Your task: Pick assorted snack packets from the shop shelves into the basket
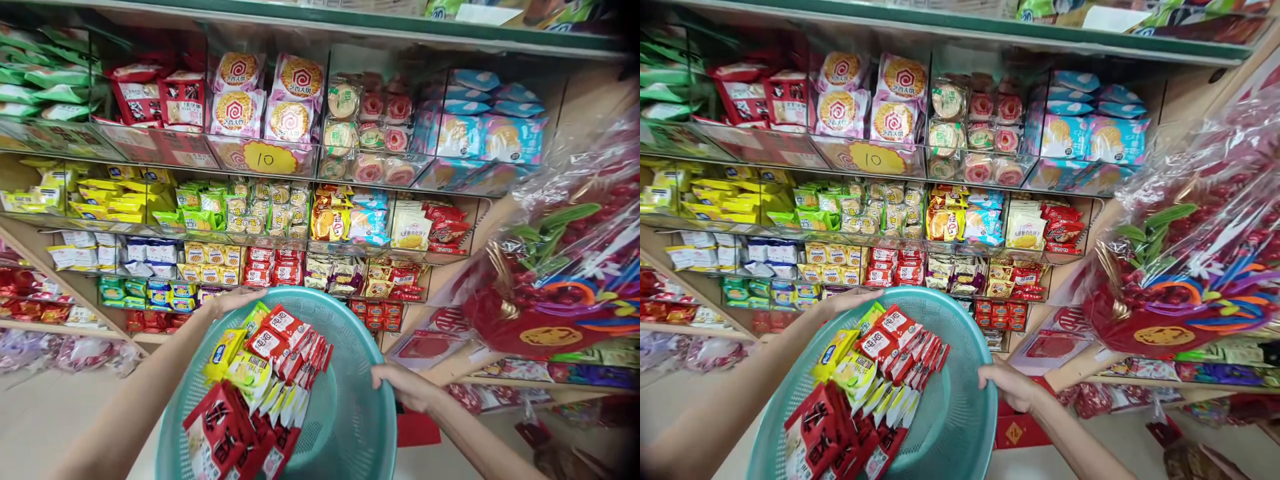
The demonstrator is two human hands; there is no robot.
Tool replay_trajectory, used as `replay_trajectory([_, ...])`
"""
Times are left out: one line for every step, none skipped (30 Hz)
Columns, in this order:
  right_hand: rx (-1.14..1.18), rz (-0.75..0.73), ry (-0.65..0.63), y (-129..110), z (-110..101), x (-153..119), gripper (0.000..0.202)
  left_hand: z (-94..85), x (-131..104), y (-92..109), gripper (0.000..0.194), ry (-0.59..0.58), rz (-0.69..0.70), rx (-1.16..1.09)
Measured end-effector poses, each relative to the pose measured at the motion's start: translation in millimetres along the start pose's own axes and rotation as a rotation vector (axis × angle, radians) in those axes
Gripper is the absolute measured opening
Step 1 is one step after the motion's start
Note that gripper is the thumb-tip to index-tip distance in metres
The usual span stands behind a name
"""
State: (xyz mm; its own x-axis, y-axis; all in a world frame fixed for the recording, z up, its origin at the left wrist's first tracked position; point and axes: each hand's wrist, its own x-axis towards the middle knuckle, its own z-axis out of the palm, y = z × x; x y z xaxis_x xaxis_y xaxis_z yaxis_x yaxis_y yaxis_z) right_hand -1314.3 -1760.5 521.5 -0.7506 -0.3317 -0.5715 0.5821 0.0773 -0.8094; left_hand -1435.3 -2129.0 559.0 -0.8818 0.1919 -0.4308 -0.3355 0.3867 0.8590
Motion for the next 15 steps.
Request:
replay_trajectory([-0.005,0.009,-0.016,-1,-4,1,0.032,4.1,7,2,0.075,-0.039,-0.007,0.002])
replay_trajectory([-0.006,0.015,-0.025,-2,-8,1,0.033,7.2,14,4,0.074,-0.079,-0.012,0.008])
replay_trajectory([-0.006,0.02,-0.024,-3,-11,2,0.034,9.6,20,6,0.073,-0.123,-0.014,0.014])
replay_trajectory([-0.01,0.021,-0.014,-4,-15,2,0.033,11.5,25,8,0.071,-0.173,-0.017,0.02])
replay_trajectory([-0.02,0.025,0.003,-6,-18,3,0.032,13.2,30,9,0.07,-0.222,-0.022,0.025])
replay_trajectory([-0.038,0.031,0.018,-8,-22,4,0.031,15.0,35,10,0.069,-0.264,-0.03,0.032])
replay_trajectory([-0.059,0.034,0.031,-11,-26,4,0.029,17.0,39,11,0.07,-0.291,-0.036,0.038])
replay_trajectory([-0.081,0.034,0.041,-15,-31,5,0.028,19.4,43,11,0.07,-0.304,-0.039,0.042])
replay_trajectory([-0.105,0.033,0.048,-19,-37,7,0.028,22.2,46,10,0.071,-0.301,-0.032,0.041])
replay_trajectory([-0.131,0.035,0.055,-23,-42,8,0.027,25.1,48,9,0.072,-0.286,-0.015,0.038])
replay_trajectory([-0.155,0.035,0.061,-27,-48,10,0.027,28.1,49,8,0.072,-0.27,0.003,0.032])
replay_trajectory([-0.177,0.033,0.066,-31,-53,12,0.026,30.9,50,5,0.071,-0.258,0.015,0.026])
replay_trajectory([-0.195,0.026,0.072,-35,-58,13,0.025,33.2,50,3,0.07,-0.249,0.022,0.021])
replay_trajectory([-0.211,0.015,0.082,-37,-62,15,0.025,35.0,50,1,0.068,-0.241,0.025,0.019])
replay_trajectory([-0.222,0.001,0.093,-40,-64,16,0.025,36.0,50,-1,0.067,-0.232,0.026,0.02])
